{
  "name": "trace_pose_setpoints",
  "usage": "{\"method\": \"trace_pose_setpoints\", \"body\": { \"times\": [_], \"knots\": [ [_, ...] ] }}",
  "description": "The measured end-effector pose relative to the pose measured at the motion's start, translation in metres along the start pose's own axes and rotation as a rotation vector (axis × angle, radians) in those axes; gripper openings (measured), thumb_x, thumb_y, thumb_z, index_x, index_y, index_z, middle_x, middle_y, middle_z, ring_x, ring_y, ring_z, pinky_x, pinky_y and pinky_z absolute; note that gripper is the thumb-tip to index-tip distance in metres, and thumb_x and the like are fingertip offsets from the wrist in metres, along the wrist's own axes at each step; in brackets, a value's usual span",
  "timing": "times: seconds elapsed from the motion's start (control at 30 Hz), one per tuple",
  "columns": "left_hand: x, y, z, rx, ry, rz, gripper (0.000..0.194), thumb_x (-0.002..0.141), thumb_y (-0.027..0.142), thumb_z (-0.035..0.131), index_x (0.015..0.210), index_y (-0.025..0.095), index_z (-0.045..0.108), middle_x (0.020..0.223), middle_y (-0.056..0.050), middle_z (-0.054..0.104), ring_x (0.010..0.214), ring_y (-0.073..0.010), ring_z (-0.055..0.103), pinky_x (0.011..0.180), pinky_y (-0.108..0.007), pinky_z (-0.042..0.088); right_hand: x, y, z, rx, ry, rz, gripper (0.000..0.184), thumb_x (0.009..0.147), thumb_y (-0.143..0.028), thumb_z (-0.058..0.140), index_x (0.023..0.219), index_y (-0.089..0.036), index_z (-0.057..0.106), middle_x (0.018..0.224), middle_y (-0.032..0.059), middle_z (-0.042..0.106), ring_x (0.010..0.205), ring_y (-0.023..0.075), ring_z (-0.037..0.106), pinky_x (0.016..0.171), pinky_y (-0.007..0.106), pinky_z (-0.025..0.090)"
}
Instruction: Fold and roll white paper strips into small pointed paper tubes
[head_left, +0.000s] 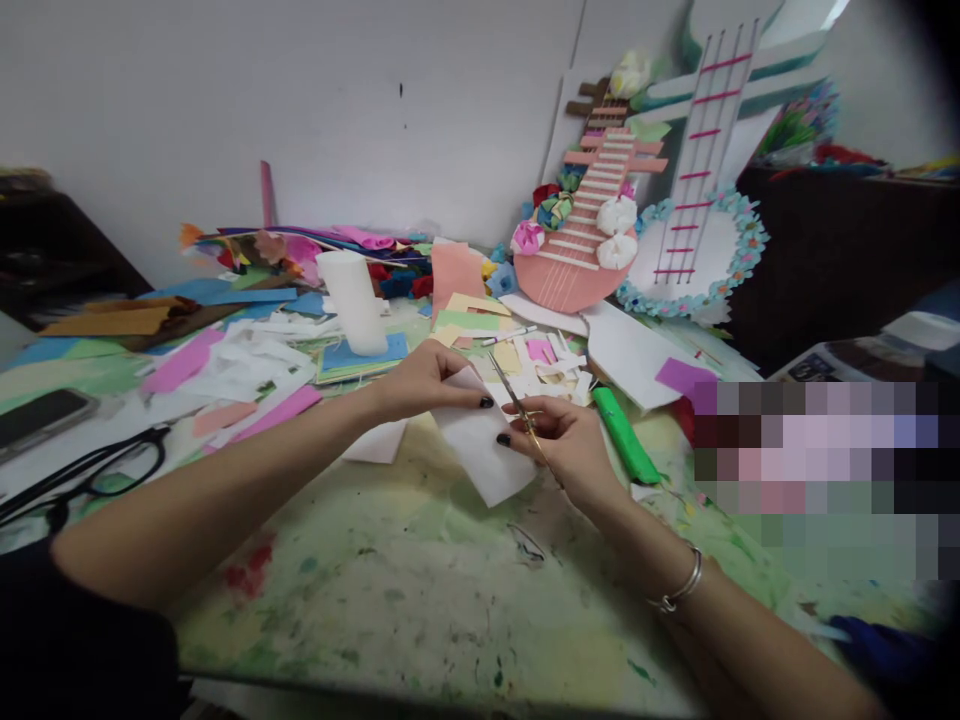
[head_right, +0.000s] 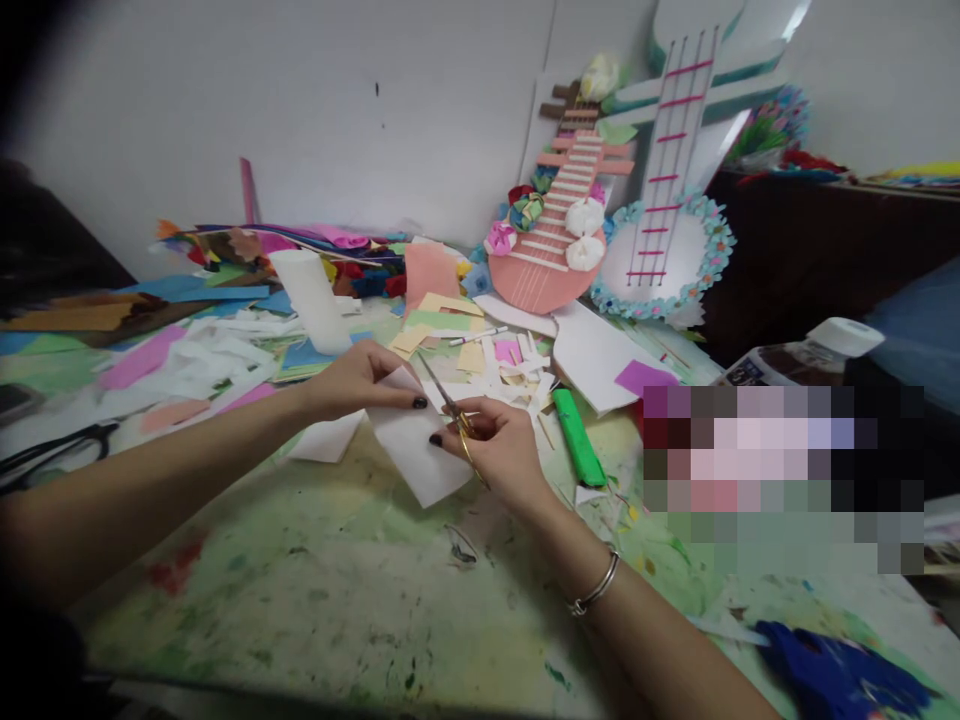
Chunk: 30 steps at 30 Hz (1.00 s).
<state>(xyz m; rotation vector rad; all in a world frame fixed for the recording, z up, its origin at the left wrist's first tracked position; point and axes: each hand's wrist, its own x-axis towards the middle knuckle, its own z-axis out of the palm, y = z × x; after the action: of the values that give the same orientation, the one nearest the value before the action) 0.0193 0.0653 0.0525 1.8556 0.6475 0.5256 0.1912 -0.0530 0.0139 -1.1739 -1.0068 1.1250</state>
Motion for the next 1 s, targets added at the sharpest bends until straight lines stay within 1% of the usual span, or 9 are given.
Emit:
{"method": "trace_pose_setpoints", "body": {
  "times": [0.17, 0.33, 0.43, 0.53, 0.63, 0.73, 0.87, 0.93, 1.0],
  "knots": [
    [0.003, -0.003, 0.004, -0.306, 0.129, 0.01, 0.021, 0.061, 0.031, 0.082, 0.071, 0.014, 0.074, 0.067, -0.004, 0.069, 0.055, -0.0113, 0.06, 0.048, -0.02, 0.043, 0.001, 0.003, 0.0, 0.071, 0.002, 0.013, 0.036, 0.051, -0.024, 0.087, 0.08, -0.014, 0.067, 0.057, -0.0034, 0.065, 0.041, 0.0038, 0.044, 0.04, 0.016, 0.03],
    [-0.009, -0.009, 0.039, -0.854, 0.19, -0.023, 0.041, 0.056, 0.041, 0.086, 0.085, 0.014, 0.073, 0.081, -0.007, 0.072, 0.07, -0.018, 0.066, 0.066, -0.028, 0.054, 0.003, 0.008, -0.001, 0.118, 0.054, -0.026, 0.037, 0.055, -0.03, 0.086, 0.081, -0.015, 0.066, 0.052, -0.0059, 0.059, 0.039, 0.0028, 0.039, 0.038, 0.016, 0.027],
    [-0.016, -0.013, 0.064, -0.917, 0.186, -0.131, 0.039, 0.055, 0.022, 0.087, 0.088, 0.009, 0.071, 0.087, -0.011, 0.073, 0.075, -0.0201, 0.067, 0.07, -0.03, 0.055, 0.004, 0.01, -0.001, 0.121, 0.078, -0.026, 0.041, 0.051, -0.031, 0.089, 0.08, -0.015, 0.064, 0.05, -0.0067, 0.058, 0.038, 0.0033, 0.039, 0.038, 0.016, 0.027],
    [-0.016, -0.014, 0.075, -0.935, 0.278, -0.142, 0.035, 0.057, 0.015, 0.085, 0.087, 0.008, 0.069, 0.086, -0.01, 0.073, 0.073, -0.0198, 0.067, 0.07, -0.032, 0.055, 0.003, 0.012, -0.001, 0.105, 0.043, -0.029, 0.044, 0.052, -0.037, 0.089, 0.081, -0.015, 0.063, 0.05, -0.0066, 0.057, 0.039, 0.0037, 0.04, 0.038, 0.016, 0.028],
    [-0.011, -0.015, 0.066, -0.959, 0.338, -0.121, 0.03, 0.06, 0.015, 0.083, 0.084, 0.009, 0.068, 0.083, -0.009, 0.072, 0.071, -0.0185, 0.066, 0.07, -0.032, 0.055, 0.002, 0.012, -0.002, 0.096, -0.044, -0.033, 0.042, 0.065, -0.049, 0.081, 0.084, -0.016, 0.062, 0.044, -0.0086, 0.05, 0.036, 0.0041, 0.039, 0.035, 0.016, 0.027],
    [-0.007, -0.014, 0.049, -1.023, 0.407, -0.106, 0.031, 0.062, 0.012, 0.081, 0.091, 0.011, 0.069, 0.084, -0.006, 0.073, 0.073, -0.0171, 0.067, 0.075, -0.03, 0.055, -0.001, 0.013, -0.003, 0.13, -0.155, -0.032, 0.043, 0.075, -0.057, 0.071, 0.084, -0.016, 0.06, 0.053, -0.0025, 0.062, 0.036, 0.0052, 0.044, 0.035, 0.017, 0.03],
    [-0.003, -0.014, 0.032, -1.126, 0.497, -0.139, 0.039, 0.067, 0.007, 0.074, 0.105, 0.013, 0.069, 0.088, -0.004, 0.074, 0.078, -0.0164, 0.068, 0.08, -0.027, 0.055, -0.005, 0.015, -0.001, 0.186, -0.336, 0.036, 0.053, 0.076, -0.066, 0.064, 0.082, -0.014, 0.062, 0.066, 0.0066, 0.072, 0.034, 0.0067, 0.05, 0.033, 0.017, 0.035],
    [-0.002, -0.014, 0.027, -1.152, 0.516, -0.173, 0.037, 0.071, 0.007, 0.07, 0.107, 0.013, 0.068, 0.091, -0.006, 0.075, 0.08, -0.0173, 0.069, 0.08, -0.029, 0.056, -0.008, 0.016, 0.0, 0.226, -0.416, 0.129, 0.06, 0.074, -0.072, 0.061, 0.084, -0.013, 0.065, 0.074, 0.01, 0.074, 0.044, 0.0114, 0.062, 0.039, 0.019, 0.044],
    [-0.001, -0.015, 0.024, -1.173, 0.522, -0.201, 0.034, 0.074, 0.008, 0.066, 0.108, 0.012, 0.068, 0.091, -0.007, 0.075, 0.078, -0.0179, 0.07, 0.076, -0.029, 0.058, -0.011, 0.016, 0.002, 0.254, -0.509, 0.219, 0.069, 0.07, -0.077, 0.059, 0.09, -0.012, 0.067, 0.086, 0.0134, 0.076, 0.066, 0.0179, 0.073, 0.057, 0.025, 0.056]
  ]
}}
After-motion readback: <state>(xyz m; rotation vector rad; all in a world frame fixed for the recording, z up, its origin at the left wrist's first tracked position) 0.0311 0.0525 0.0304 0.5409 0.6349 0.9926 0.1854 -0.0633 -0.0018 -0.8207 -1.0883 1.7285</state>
